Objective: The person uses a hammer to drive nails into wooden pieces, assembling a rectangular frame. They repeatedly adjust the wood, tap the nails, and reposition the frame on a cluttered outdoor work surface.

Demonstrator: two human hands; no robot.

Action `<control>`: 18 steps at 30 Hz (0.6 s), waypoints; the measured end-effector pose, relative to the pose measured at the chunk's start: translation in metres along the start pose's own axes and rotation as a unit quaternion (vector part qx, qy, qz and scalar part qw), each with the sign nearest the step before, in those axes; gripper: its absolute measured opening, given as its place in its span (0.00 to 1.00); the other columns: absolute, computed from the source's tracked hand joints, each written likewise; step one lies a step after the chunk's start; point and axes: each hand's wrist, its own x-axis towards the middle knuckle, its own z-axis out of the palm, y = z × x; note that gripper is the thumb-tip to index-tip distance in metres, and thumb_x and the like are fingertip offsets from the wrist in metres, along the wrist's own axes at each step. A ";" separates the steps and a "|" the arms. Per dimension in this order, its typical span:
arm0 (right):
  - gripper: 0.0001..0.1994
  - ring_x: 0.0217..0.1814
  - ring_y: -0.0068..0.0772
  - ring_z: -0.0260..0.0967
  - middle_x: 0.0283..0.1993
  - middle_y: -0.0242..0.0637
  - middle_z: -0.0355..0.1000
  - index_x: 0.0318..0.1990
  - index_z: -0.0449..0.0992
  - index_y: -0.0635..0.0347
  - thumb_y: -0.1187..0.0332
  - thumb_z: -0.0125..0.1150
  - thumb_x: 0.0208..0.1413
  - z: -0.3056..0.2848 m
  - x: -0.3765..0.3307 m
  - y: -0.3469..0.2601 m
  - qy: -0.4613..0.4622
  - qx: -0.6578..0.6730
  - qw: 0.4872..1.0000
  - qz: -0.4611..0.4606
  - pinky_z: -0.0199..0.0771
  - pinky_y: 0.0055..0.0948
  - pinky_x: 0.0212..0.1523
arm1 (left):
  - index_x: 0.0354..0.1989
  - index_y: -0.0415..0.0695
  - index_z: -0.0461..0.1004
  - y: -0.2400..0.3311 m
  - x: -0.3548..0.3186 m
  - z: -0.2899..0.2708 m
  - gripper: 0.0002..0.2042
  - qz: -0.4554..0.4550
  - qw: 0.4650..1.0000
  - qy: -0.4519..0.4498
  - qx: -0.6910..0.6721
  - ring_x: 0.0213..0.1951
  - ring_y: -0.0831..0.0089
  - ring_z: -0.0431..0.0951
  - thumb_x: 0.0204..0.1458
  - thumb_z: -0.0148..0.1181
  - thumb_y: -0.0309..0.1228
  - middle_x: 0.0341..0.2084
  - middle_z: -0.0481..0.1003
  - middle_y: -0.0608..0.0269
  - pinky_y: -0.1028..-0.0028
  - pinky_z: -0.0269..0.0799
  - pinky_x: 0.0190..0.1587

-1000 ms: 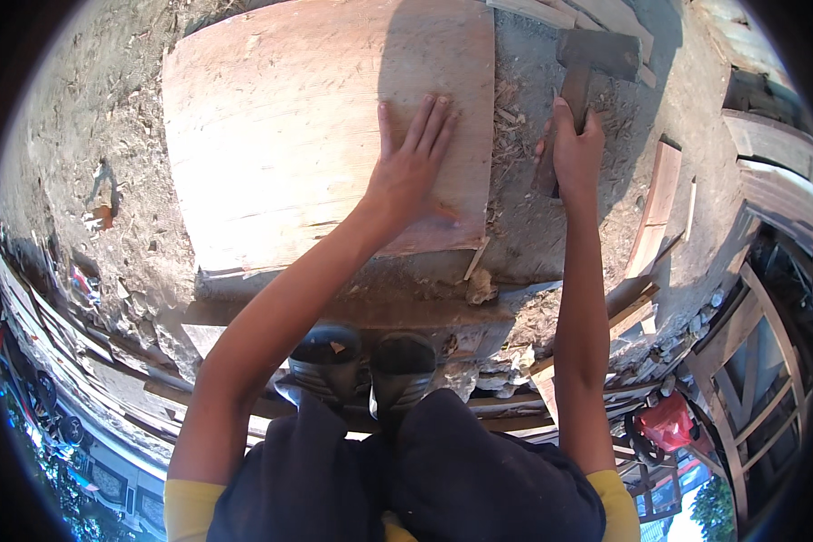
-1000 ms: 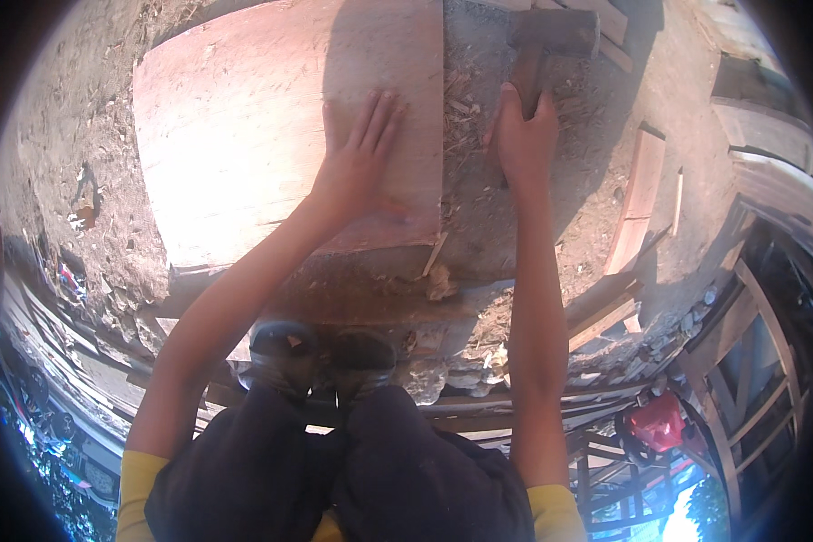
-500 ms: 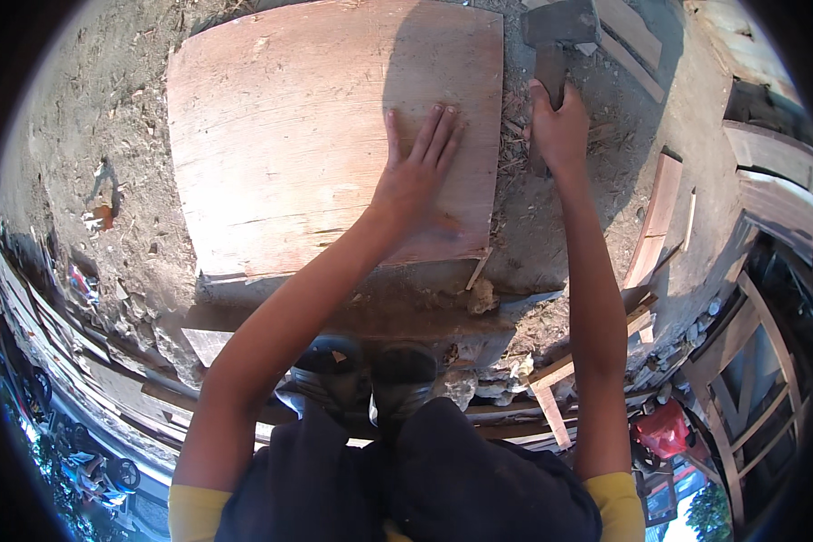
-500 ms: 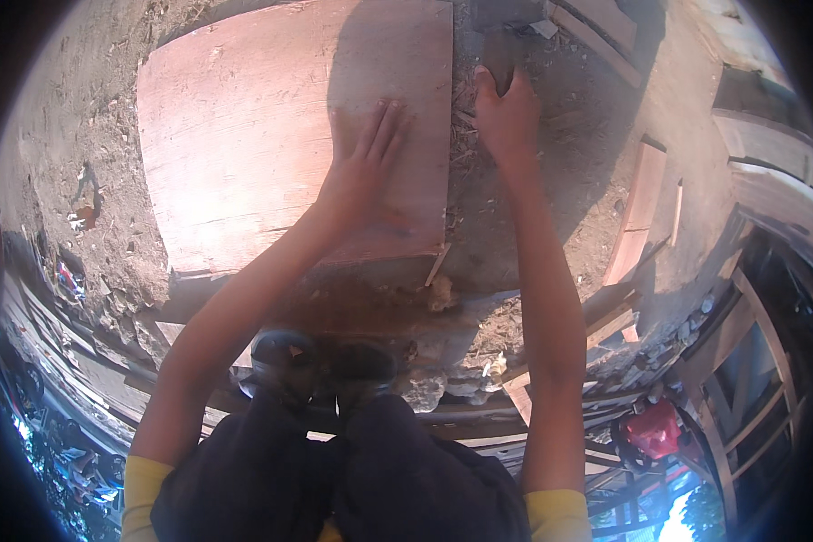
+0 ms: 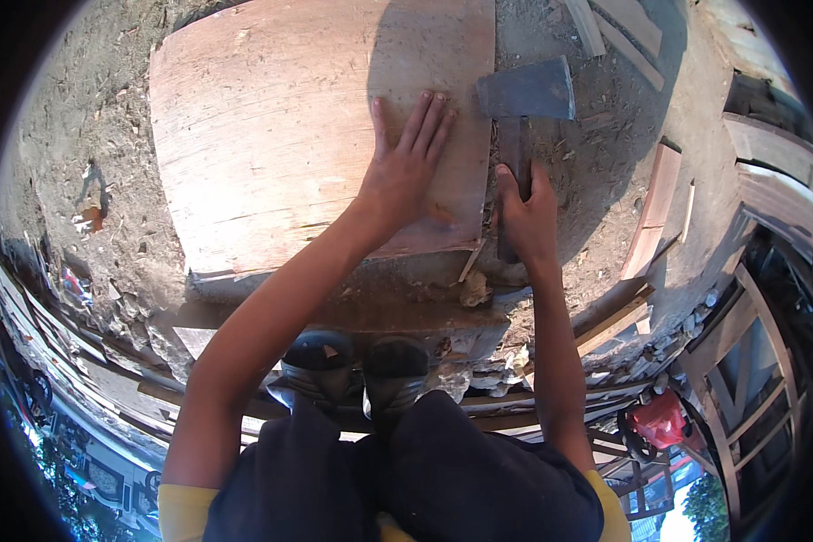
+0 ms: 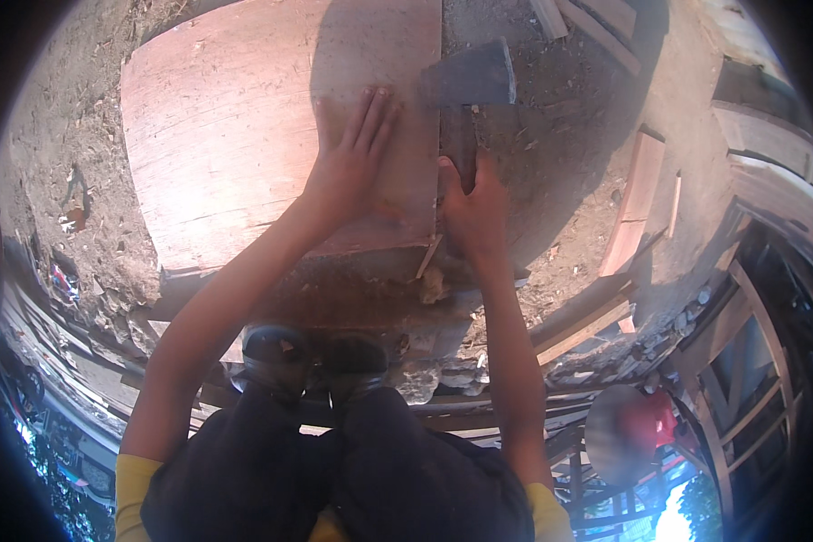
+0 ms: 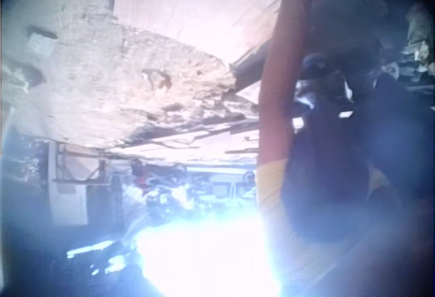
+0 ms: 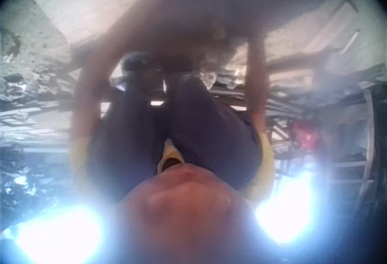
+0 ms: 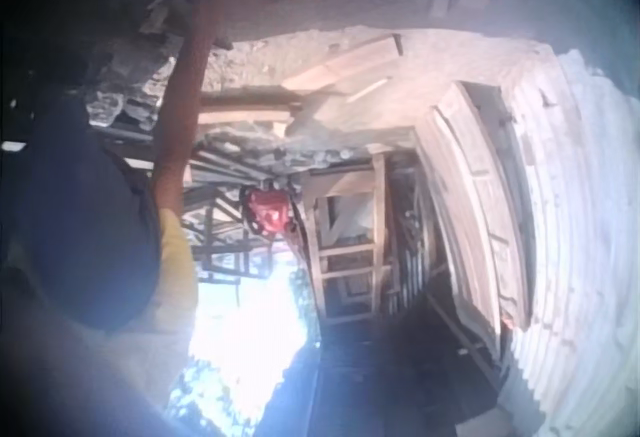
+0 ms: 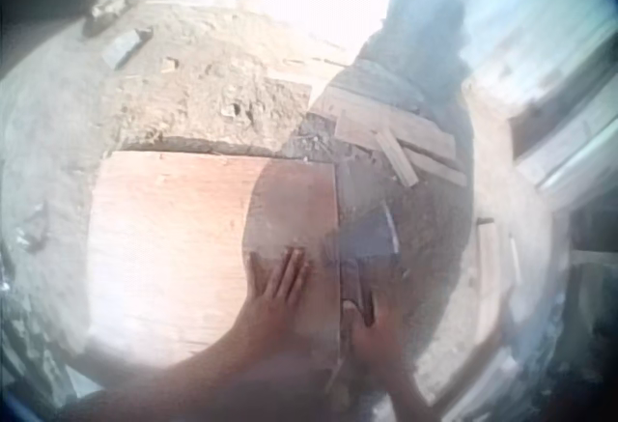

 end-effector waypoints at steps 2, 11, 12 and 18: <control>0.10 0.15 0.21 0.64 0.22 0.32 0.65 0.36 0.66 0.60 0.62 0.52 0.61 -0.007 0.001 0.005 -0.016 -0.045 0.999 -0.008 0.63 0.23 0.15 | 0.68 0.37 0.44 -0.001 0.001 0.002 0.63 0.009 1.000 0.008 -0.004 0.70 0.57 0.38 0.25 0.59 0.70 0.68 0.44 0.50 0.31 0.29 0.61; 0.12 0.15 0.20 0.63 0.23 0.31 0.65 0.37 0.67 0.61 0.61 0.53 0.60 -0.046 0.028 -0.072 -0.037 -0.051 0.998 0.029 0.63 0.22 0.17 | 0.67 0.37 0.48 -0.002 -0.001 0.007 0.64 0.008 0.999 0.036 -0.002 0.70 0.55 0.39 0.22 0.58 0.72 0.68 0.44 0.47 0.33 0.36 0.61; 0.13 0.20 0.24 0.66 0.24 0.35 0.67 0.38 0.67 0.63 0.60 0.54 0.59 -0.049 0.031 -0.070 -0.068 -0.122 0.990 0.019 0.65 0.26 0.21 | 0.67 0.37 0.48 -0.002 -0.001 0.008 0.64 0.008 0.999 0.036 -0.001 0.70 0.55 0.39 0.22 0.58 0.72 0.68 0.44 0.47 0.33 0.35 0.61; 0.19 0.33 0.45 0.73 0.31 0.50 0.72 0.44 0.67 0.68 0.57 0.54 0.58 -0.063 0.014 -0.073 -0.095 -0.242 0.965 0.022 0.69 0.40 0.34 | 0.68 0.39 0.44 -0.001 -0.002 0.004 0.63 0.003 1.000 -0.002 0.008 0.70 0.59 0.37 0.26 0.57 0.71 0.68 0.44 0.52 0.32 0.28 0.62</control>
